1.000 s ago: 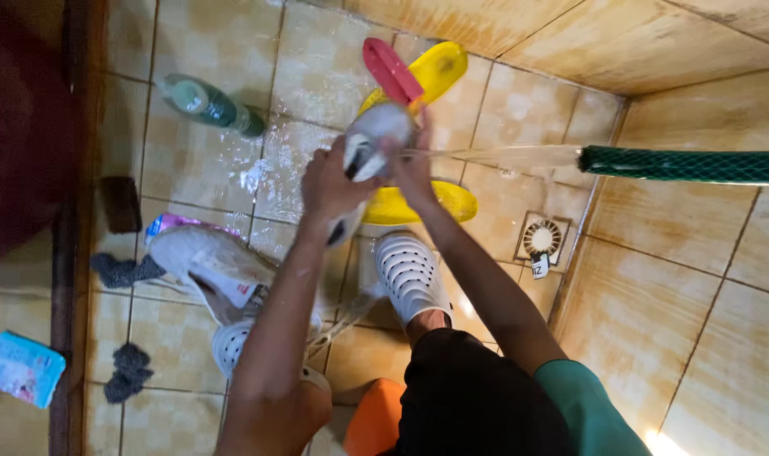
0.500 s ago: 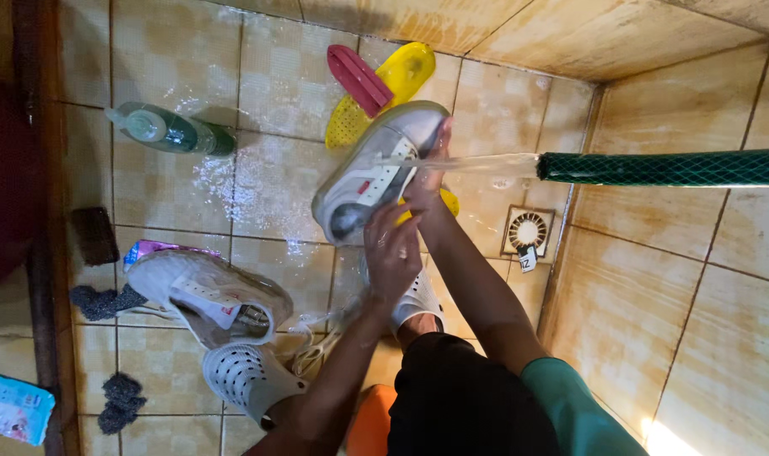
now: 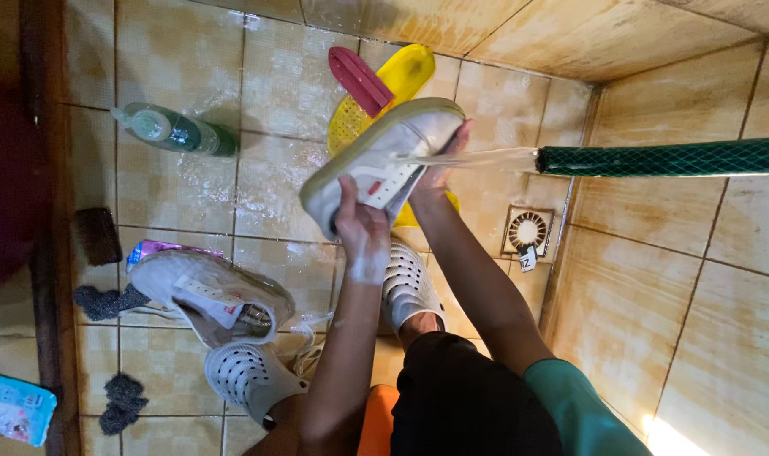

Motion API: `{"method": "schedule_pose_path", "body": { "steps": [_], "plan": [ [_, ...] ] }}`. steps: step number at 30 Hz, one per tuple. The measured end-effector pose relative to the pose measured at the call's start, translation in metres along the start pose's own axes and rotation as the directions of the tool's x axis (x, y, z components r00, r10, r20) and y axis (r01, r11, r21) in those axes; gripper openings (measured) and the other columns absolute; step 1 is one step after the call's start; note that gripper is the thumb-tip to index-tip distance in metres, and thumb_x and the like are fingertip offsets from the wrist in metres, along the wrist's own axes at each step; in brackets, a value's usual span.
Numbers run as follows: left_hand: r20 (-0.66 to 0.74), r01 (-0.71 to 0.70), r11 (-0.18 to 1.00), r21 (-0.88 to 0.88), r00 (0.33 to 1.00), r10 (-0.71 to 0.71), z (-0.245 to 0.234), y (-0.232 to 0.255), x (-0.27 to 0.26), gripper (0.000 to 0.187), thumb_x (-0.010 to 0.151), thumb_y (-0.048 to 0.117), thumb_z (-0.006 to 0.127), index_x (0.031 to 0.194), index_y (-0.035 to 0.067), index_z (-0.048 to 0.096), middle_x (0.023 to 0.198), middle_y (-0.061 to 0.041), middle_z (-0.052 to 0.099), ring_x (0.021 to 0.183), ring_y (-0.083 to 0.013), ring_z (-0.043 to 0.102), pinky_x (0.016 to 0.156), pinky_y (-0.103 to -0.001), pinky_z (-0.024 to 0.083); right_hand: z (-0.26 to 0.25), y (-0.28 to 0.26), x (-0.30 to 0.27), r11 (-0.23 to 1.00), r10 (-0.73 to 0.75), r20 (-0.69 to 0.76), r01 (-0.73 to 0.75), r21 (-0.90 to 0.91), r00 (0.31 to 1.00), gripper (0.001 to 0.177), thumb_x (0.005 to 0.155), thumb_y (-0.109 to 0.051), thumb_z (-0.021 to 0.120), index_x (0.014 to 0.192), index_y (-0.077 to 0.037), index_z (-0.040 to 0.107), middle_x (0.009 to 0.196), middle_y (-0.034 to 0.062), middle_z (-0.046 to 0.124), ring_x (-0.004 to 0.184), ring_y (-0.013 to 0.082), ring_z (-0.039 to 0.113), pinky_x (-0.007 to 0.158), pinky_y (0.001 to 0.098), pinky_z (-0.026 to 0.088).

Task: The person washes a pair of white sneakers using a hose and a pink brush. They scrub the uppers, soles, and interiors, then rinse repeatedly under running water.

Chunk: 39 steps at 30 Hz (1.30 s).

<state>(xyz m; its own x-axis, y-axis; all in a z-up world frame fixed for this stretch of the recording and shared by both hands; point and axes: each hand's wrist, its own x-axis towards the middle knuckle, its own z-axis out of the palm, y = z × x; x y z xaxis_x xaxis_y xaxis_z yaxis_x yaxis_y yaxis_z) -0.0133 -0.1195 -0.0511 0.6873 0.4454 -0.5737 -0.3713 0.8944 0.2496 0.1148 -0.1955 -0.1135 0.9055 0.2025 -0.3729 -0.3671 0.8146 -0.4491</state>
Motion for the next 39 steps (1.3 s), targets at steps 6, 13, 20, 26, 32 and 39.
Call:
{"method": "schedule_pose_path", "body": {
  "steps": [6, 13, 20, 26, 32, 39],
  "plan": [
    [-0.002, 0.018, 0.999, 0.051, 1.000, -0.018, 0.012, 0.013, 0.010, 0.036, 0.104, 0.013, 0.065, 0.135, -0.003, 0.056, 0.127, -0.015, 0.065, 0.114, -0.0270, 0.067, 0.099, -0.041, 0.056, 0.036, 0.014, -0.014, 0.994, 0.065, 0.126, -0.053, -0.091, 0.990, 0.086, 0.092, -0.078, 0.050, 0.138, -0.005, 0.054, 0.126, 0.0151, 0.066, 0.115, 0.0310, 0.064, 0.100, 0.0470, 0.054],
    [0.247, 0.061, 0.975, -0.215, 0.969, -0.006, 0.046, 0.038, 0.009, 0.047, 0.104, 0.024, 0.055, 0.139, -0.007, 0.047, 0.140, -0.024, 0.058, 0.129, -0.0386, 0.059, 0.112, -0.055, 0.050, 0.100, -0.030, -0.061, 0.743, 0.394, 0.150, -0.219, -0.633, 0.907, 0.070, 0.095, -0.052, 0.056, 0.150, -0.024, 0.022, 0.147, 0.0116, 0.050, 0.131, 0.0294, 0.055, 0.100, 0.0506, 0.054],
    [0.306, 0.250, 0.921, -0.297, 0.939, -0.156, 0.082, 0.027, 0.003, 0.052, 0.109, 0.038, 0.042, 0.141, -0.003, 0.047, 0.140, -0.023, 0.056, 0.130, -0.0424, 0.054, 0.115, -0.055, 0.043, 0.125, -0.081, -0.067, 0.729, 0.557, 0.335, -0.255, -0.635, 0.760, 0.077, 0.097, -0.019, 0.063, 0.158, -0.018, 0.016, 0.149, 0.0170, 0.049, 0.127, 0.0336, 0.061, 0.104, 0.0470, 0.057],
    [0.138, 0.357, 0.904, -0.236, 0.933, -0.332, 0.108, 0.043, 0.000, 0.050, 0.106, 0.031, 0.035, 0.138, -0.005, 0.047, 0.143, -0.025, 0.054, 0.136, -0.0440, 0.049, 0.117, -0.058, 0.035, 0.126, -0.101, -0.058, 0.290, 0.395, 0.138, 0.019, -0.957, 0.908, 0.038, 0.096, -0.002, 0.067, 0.133, 0.002, 0.059, 0.106, 0.0259, 0.072, 0.081, 0.0316, 0.072, 0.068, 0.0415, 0.061],
    [0.188, 0.321, 0.801, 0.506, 0.865, -0.465, 0.096, 0.079, -0.014, 0.045, 0.104, 0.038, 0.050, 0.128, 0.000, 0.051, 0.139, -0.025, 0.061, 0.129, -0.0365, 0.057, 0.105, -0.046, 0.043, 0.161, -0.135, -0.065, 0.166, 0.319, 0.150, 0.100, -0.981, 0.936, 0.027, 0.090, -0.005, 0.057, 0.116, -0.005, 0.066, 0.093, 0.0102, 0.075, 0.070, 0.0196, 0.076, 0.055, 0.0352, 0.066],
    [0.600, -0.612, 0.391, 0.687, 0.782, 0.171, 0.040, 0.072, -0.041, 0.039, 0.096, 0.033, 0.069, 0.122, 0.003, 0.067, 0.120, -0.014, 0.072, 0.107, -0.0211, 0.070, 0.094, -0.028, 0.056, 0.145, -0.125, -0.072, 0.255, 0.148, 0.159, 0.118, -0.960, 0.976, 0.024, 0.098, -0.009, 0.051, 0.112, -0.005, 0.070, 0.082, 0.0105, 0.073, 0.062, 0.0222, 0.071, 0.051, 0.0386, 0.061]
  ]
}}
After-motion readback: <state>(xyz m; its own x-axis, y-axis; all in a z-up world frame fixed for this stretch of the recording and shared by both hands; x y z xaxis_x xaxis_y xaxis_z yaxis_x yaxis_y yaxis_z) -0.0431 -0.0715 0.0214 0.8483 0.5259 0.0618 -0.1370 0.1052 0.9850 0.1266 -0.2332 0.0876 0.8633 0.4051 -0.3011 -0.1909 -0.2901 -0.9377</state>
